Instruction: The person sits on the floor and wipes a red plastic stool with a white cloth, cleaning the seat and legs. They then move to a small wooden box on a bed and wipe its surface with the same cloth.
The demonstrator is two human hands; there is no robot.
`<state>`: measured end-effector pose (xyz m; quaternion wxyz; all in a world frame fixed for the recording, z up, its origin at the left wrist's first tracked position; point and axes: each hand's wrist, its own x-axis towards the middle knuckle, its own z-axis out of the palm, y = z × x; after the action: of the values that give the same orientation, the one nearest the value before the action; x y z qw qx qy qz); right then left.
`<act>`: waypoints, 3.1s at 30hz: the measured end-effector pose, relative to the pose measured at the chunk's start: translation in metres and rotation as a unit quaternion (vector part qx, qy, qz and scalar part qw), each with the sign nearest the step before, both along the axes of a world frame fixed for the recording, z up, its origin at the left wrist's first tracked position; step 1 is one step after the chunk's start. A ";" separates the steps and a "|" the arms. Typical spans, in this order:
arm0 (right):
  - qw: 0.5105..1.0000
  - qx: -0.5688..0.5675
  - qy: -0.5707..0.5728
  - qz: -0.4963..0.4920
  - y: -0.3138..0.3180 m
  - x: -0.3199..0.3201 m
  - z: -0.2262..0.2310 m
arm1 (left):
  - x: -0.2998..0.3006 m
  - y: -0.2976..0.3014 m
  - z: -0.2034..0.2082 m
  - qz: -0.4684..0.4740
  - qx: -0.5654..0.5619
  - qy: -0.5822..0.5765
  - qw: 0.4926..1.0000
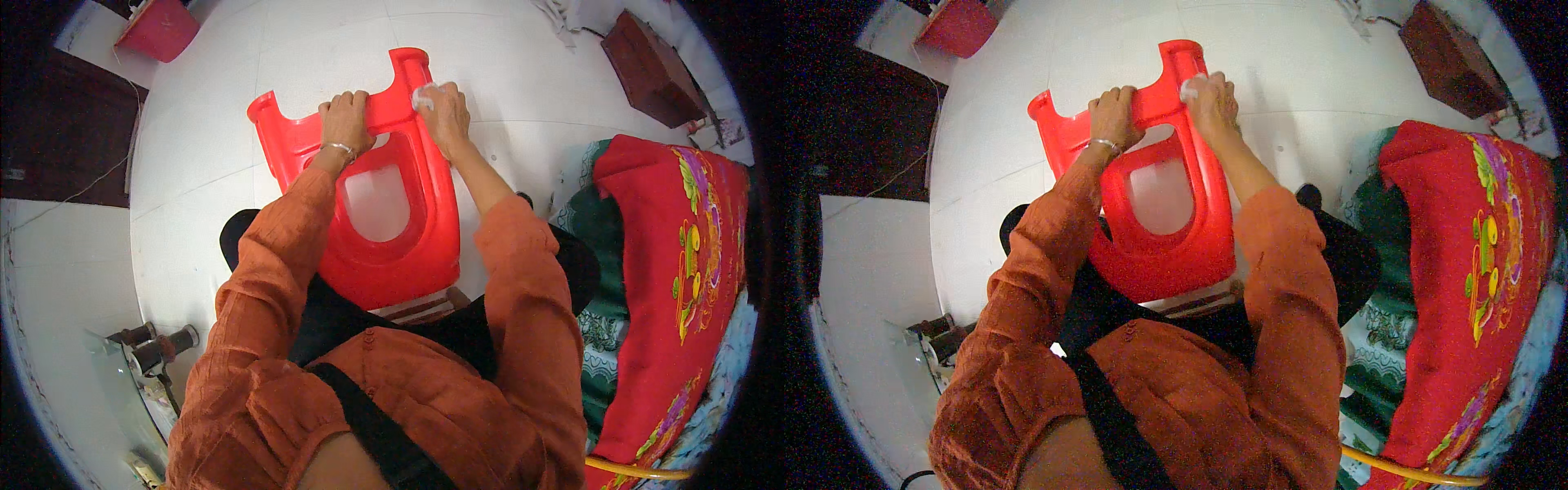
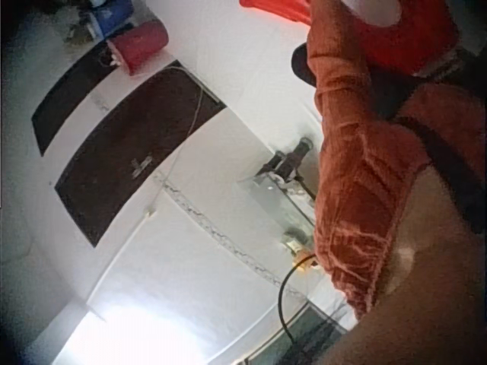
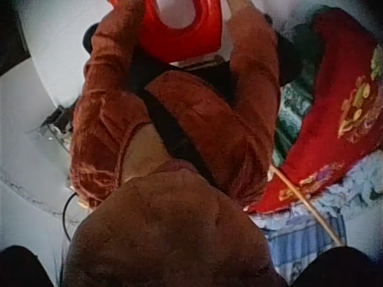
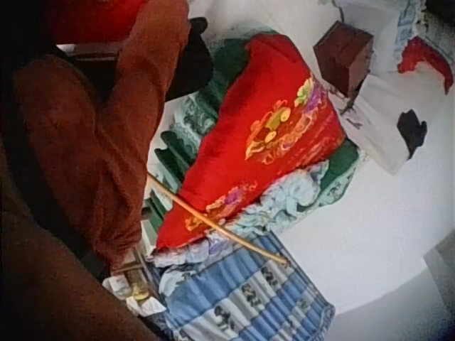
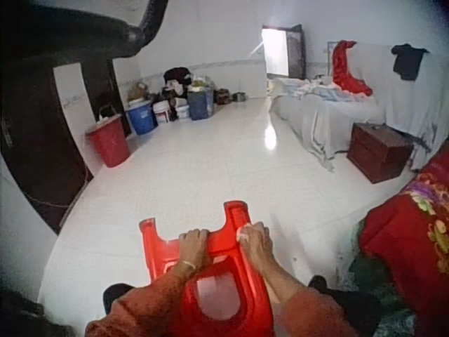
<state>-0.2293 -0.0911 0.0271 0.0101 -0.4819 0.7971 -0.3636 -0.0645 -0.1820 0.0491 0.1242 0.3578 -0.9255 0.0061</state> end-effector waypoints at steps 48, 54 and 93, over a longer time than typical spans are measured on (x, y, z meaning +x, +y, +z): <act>0.930 -0.194 -0.284 -0.126 -0.054 -0.009 0.034 | 0.054 0.033 0.005 -0.080 0.048 0.190 0.977; 0.942 -0.056 -0.259 -0.208 -0.022 -0.044 0.013 | 0.059 0.032 0.007 -0.052 0.042 0.173 0.983; 0.968 -0.185 -0.099 -0.142 -0.055 -0.024 0.033 | 0.061 0.028 -0.002 -0.054 0.015 0.180 0.982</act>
<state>-0.2537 -0.1460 0.0598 -0.0522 -0.3193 0.7714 -0.5479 -0.0034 -0.1542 0.0469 0.2839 0.3048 -0.9057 -0.0793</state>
